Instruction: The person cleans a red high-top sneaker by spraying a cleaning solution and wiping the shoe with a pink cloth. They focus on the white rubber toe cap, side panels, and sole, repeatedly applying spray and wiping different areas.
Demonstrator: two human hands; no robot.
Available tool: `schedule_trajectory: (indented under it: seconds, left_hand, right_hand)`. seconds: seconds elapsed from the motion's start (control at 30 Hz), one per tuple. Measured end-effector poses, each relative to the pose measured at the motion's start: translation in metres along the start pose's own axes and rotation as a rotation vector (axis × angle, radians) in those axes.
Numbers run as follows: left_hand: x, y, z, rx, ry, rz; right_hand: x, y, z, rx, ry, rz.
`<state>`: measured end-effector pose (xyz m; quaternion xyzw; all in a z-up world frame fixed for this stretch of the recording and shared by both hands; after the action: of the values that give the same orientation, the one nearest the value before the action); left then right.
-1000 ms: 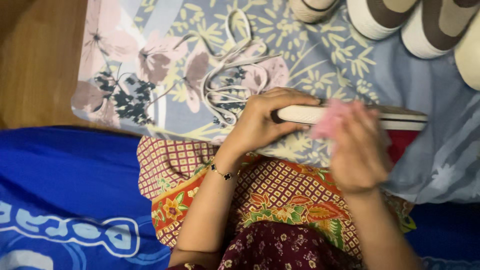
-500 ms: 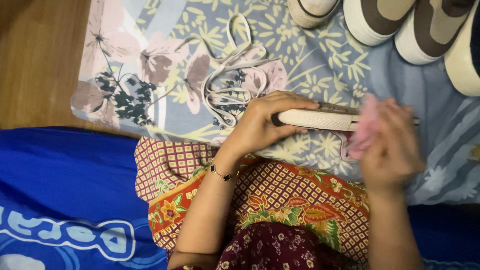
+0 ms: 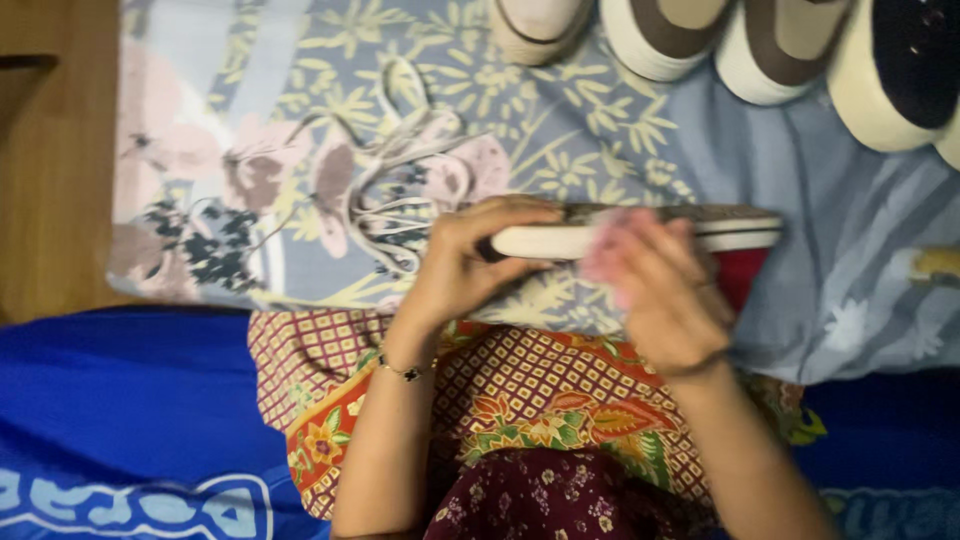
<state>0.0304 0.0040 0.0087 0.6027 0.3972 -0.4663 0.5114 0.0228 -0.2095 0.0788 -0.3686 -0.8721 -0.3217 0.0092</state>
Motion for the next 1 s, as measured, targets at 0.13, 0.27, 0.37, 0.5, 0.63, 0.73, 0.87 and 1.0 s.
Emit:
schedule_trajectory:
  seconds: [0.13,0.27,0.37,0.5,0.63,0.73,0.87,1.0]
  left_hand:
    - [-0.003,0.005,0.003,0.015,0.006,-0.024]
    - [-0.004,0.004,0.004,0.017,0.021,-0.032]
    - [-0.001,0.005,0.004,0.005,0.042,-0.055]
    - [0.004,0.002,0.009,0.004,0.045,-0.110]
    - [0.000,0.008,0.012,-0.004,0.030,-0.109]
    - [0.001,0.007,0.011,0.034,0.022,-0.111]
    - [0.004,0.006,0.011,0.036,0.056,-0.122]
    - [0.004,0.005,0.015,0.026,0.006,-0.134]
  right_hand:
    - [-0.060,-0.030,-0.037,-0.100,-0.197,0.252]
    - [-0.069,-0.058,-0.050,-0.139,-0.238,0.447]
    - [-0.052,-0.048,-0.031,-0.211,-0.157,0.548]
    - [-0.001,-0.010,0.015,-0.250,0.065,0.338]
    - [-0.002,0.012,0.013,-0.193,0.064,0.142]
    - [-0.031,-0.004,-0.002,-0.157,0.211,0.100]
    - [-0.067,-0.047,-0.022,-0.252,-0.240,0.167]
    - [-0.076,-0.067,-0.039,-0.181,-0.066,0.441]
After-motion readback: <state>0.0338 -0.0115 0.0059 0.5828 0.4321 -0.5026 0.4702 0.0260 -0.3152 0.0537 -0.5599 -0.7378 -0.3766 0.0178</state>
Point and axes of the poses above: each hand's wrist, its own y-axis towards the middle knuckle, its own z-axis out of the palm, x = y × z, the point moved 3 cm from there along y, towards the middle knuckle, and after that the axes turned 2 degrees about z, right-handed, at the moved point
